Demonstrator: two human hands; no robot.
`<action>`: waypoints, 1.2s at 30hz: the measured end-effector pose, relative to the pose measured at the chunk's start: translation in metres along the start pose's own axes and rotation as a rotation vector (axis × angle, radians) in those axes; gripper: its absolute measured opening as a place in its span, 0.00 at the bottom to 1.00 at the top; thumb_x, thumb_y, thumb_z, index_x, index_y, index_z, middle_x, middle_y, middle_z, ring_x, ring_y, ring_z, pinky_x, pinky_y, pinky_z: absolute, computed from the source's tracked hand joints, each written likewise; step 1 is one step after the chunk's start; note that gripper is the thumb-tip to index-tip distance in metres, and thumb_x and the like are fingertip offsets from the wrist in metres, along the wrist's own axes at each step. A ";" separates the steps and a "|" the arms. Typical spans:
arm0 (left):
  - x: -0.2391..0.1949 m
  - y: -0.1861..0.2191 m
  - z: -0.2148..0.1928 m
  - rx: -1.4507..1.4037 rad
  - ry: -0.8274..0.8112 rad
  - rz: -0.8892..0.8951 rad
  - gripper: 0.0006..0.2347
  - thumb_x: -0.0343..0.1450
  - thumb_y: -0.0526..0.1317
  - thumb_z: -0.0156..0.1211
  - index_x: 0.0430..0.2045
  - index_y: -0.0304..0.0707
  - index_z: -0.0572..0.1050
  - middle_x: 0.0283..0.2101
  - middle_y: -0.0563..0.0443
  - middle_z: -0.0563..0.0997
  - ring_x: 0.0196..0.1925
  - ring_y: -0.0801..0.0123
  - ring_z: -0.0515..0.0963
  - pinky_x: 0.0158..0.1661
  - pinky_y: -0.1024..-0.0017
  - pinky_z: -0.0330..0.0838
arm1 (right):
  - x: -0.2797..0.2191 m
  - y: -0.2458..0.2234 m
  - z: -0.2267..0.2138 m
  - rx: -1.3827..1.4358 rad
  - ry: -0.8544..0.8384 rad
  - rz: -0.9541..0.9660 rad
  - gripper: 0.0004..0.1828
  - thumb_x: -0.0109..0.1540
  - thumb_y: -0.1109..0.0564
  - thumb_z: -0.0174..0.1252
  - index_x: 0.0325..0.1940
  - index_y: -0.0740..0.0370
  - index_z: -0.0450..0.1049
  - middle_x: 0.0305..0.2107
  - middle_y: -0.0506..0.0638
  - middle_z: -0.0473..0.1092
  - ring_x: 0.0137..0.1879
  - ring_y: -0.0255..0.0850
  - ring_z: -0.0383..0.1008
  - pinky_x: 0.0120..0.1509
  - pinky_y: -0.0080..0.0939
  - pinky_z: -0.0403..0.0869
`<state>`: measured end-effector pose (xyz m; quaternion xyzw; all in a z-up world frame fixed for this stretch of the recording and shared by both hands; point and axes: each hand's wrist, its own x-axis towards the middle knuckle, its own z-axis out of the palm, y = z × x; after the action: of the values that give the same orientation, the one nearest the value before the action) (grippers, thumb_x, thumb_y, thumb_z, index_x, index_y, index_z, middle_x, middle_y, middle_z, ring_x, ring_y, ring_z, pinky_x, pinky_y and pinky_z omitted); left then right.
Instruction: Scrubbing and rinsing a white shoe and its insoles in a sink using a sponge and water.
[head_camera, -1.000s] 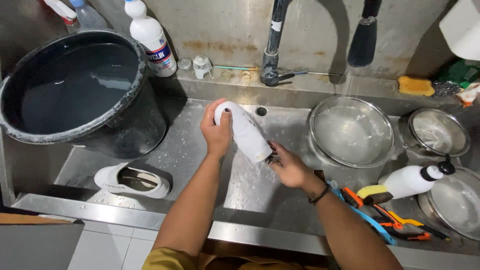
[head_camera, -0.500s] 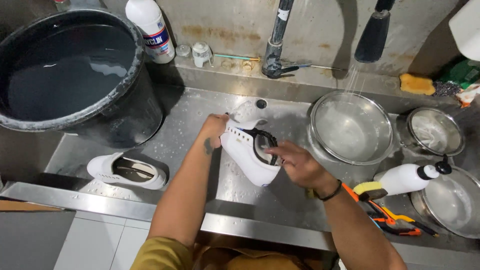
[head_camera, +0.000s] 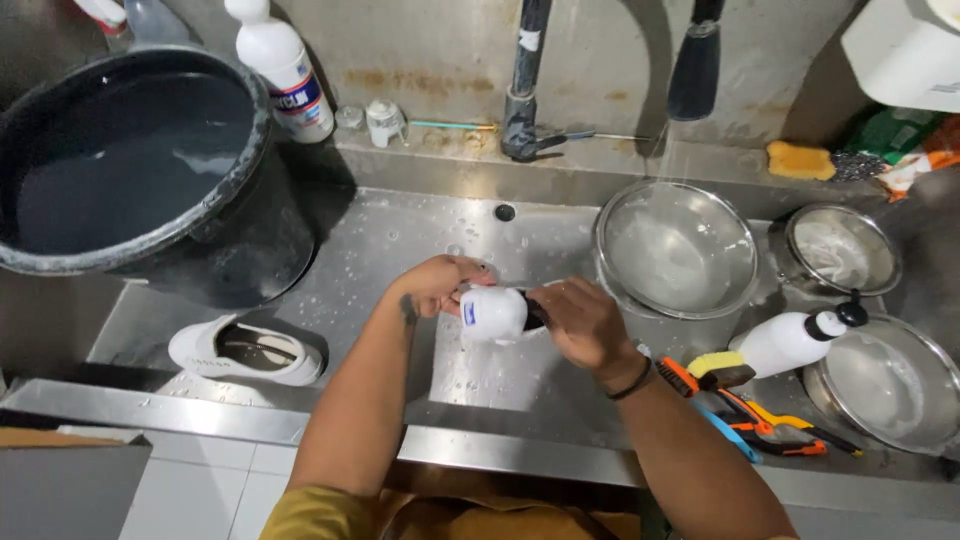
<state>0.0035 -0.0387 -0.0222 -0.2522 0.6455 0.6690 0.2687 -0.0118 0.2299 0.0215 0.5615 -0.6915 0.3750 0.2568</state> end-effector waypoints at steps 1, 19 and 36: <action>-0.023 0.010 0.009 -0.040 -0.017 0.088 0.18 0.70 0.47 0.62 0.50 0.36 0.79 0.39 0.43 0.77 0.23 0.67 0.73 0.25 0.65 0.85 | 0.001 -0.002 -0.001 0.001 0.023 0.055 0.12 0.61 0.67 0.60 0.47 0.58 0.80 0.29 0.46 0.71 0.35 0.46 0.77 0.38 0.42 0.77; -0.106 0.050 0.072 0.482 0.067 0.873 0.31 0.67 0.40 0.68 0.65 0.43 0.59 0.65 0.36 0.67 0.65 0.37 0.69 0.63 0.46 0.65 | 0.005 0.012 -0.010 -0.283 -0.098 0.369 0.18 0.50 0.74 0.51 0.43 0.68 0.74 0.28 0.56 0.68 0.33 0.58 0.74 0.32 0.51 0.75; -0.064 0.042 0.078 0.497 0.338 1.020 0.26 0.62 0.46 0.77 0.52 0.46 0.72 0.51 0.45 0.76 0.51 0.41 0.81 0.51 0.50 0.77 | 0.017 0.022 -0.015 -0.104 -0.189 0.701 0.14 0.64 0.65 0.45 0.45 0.61 0.77 0.39 0.53 0.72 0.46 0.58 0.77 0.47 0.53 0.78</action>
<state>0.0228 0.0357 0.0552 0.0572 0.8564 0.4930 -0.1425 -0.0377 0.2343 0.0387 0.3086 -0.8808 0.3509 0.0758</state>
